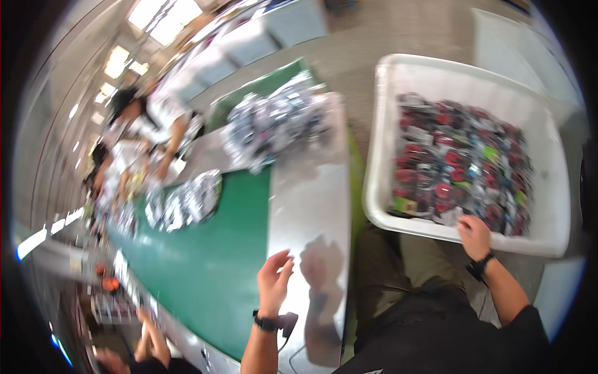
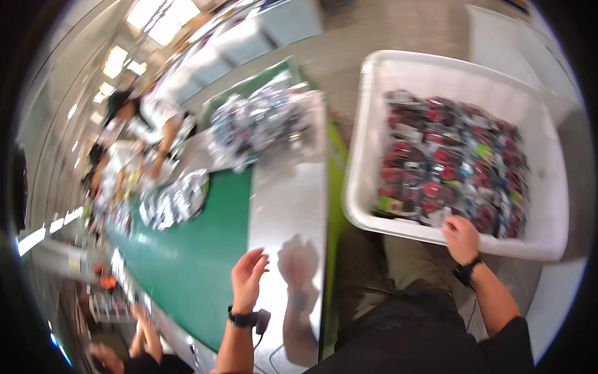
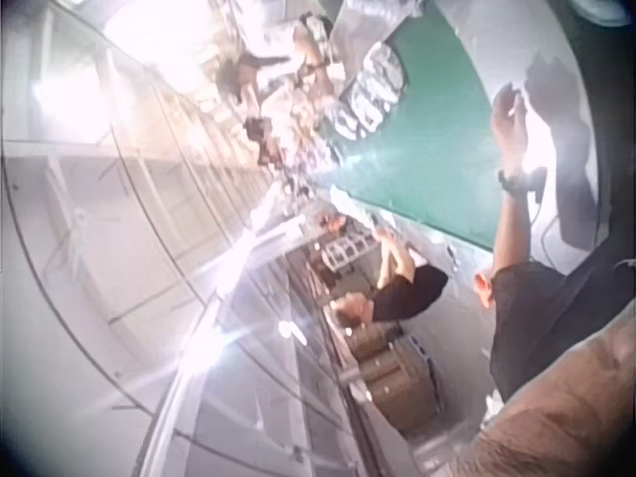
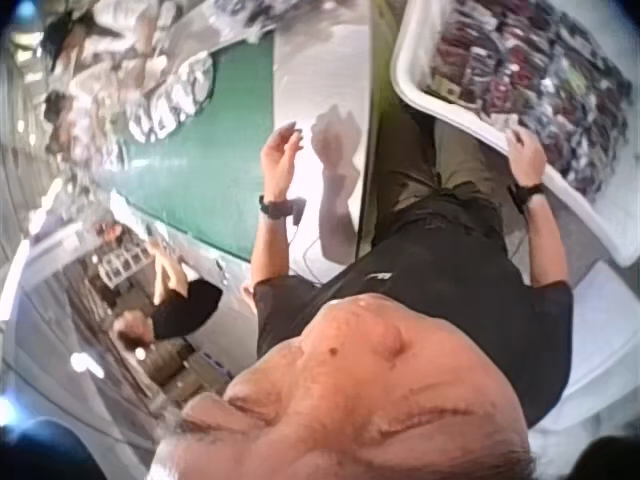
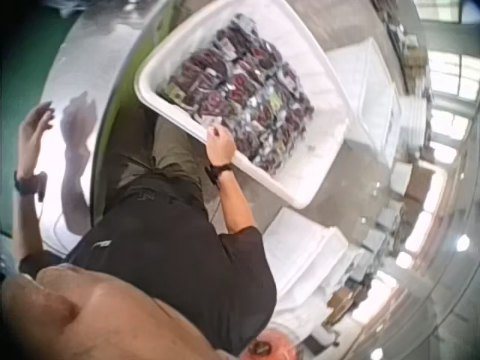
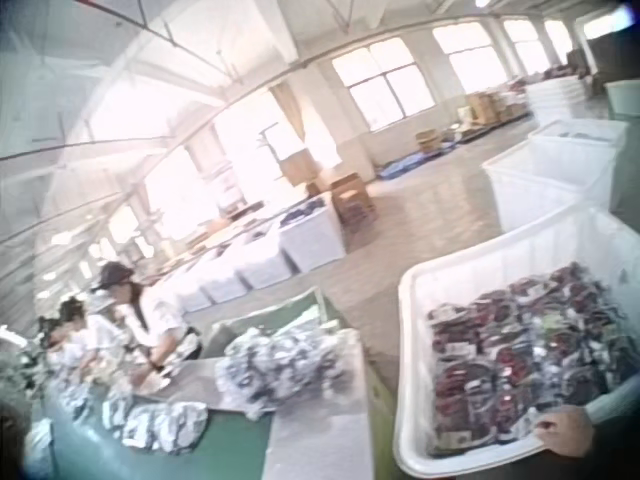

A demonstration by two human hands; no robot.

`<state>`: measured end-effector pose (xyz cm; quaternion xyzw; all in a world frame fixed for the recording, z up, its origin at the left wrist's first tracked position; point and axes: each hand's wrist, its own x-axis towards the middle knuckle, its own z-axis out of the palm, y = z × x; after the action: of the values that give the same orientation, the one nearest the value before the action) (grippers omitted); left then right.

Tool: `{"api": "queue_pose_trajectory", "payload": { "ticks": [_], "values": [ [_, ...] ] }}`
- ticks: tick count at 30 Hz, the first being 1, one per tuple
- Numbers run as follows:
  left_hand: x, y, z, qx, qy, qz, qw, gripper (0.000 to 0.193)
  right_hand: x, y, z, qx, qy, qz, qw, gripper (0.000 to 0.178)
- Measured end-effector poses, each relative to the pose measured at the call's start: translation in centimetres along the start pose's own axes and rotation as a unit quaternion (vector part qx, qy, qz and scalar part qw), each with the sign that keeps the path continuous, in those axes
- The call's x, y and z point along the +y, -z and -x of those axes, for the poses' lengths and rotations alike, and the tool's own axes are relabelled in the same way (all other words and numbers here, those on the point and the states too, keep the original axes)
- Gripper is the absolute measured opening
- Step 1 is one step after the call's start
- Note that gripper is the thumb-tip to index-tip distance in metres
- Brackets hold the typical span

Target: The person repeatedly picks packaged footwear from a white bin and places them onto a green conveyor belt. The items are handled one at a time and moved along the belt by other workers. The process continues throughout the clip.

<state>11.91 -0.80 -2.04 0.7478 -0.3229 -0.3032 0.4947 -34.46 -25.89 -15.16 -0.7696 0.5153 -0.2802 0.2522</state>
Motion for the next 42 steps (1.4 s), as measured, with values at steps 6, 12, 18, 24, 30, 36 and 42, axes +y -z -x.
{"api": "queue_pose_trajectory", "payload": {
  "ticks": [6, 12, 18, 24, 30, 36, 42],
  "values": [
    [-2.6, 4.1, -3.0, 0.07, 0.002, -0.071, 0.995, 0.036, -0.4, -0.9, -0.1, 0.004, -0.009, 0.037, 0.999, 0.01],
    [-6.0, 9.8, -8.4, 0.142, 0.002, -0.161, 0.977, 0.043, 0.0, -1.1, 0.1, 0.008, -0.006, 0.057, 0.998, 0.01],
    [-10.1, 15.8, -16.7, 0.212, -0.016, -0.24, 0.947, 0.056, 2.6, -1.9, 0.3, 0.017, 0.059, 0.086, 0.994, 0.016],
    [-11.2, 20.3, -25.4, 0.331, 0.039, -0.369, 0.868, 0.073, 5.6, -2.1, 0.7, -0.023, 0.015, 0.124, 0.992, 0.021],
    [-11.5, 21.2, -30.9, 0.332, 0.004, -0.426, 0.842, 0.094, 4.9, -1.7, 0.5, -0.033, 0.034, 0.154, 0.987, 0.026],
    [-12.3, 18.5, -28.8, 0.261, 0.042, -0.49, 0.831, 0.1, 4.6, -1.5, 0.5, -0.04, 0.025, 0.185, 0.982, 0.026],
    [-11.6, 13.9, -21.7, 0.215, -0.094, -0.456, 0.858, 0.091, 6.3, -2.6, 1.3, -0.003, -0.001, 0.133, 0.991, 0.03]
  ]
}}
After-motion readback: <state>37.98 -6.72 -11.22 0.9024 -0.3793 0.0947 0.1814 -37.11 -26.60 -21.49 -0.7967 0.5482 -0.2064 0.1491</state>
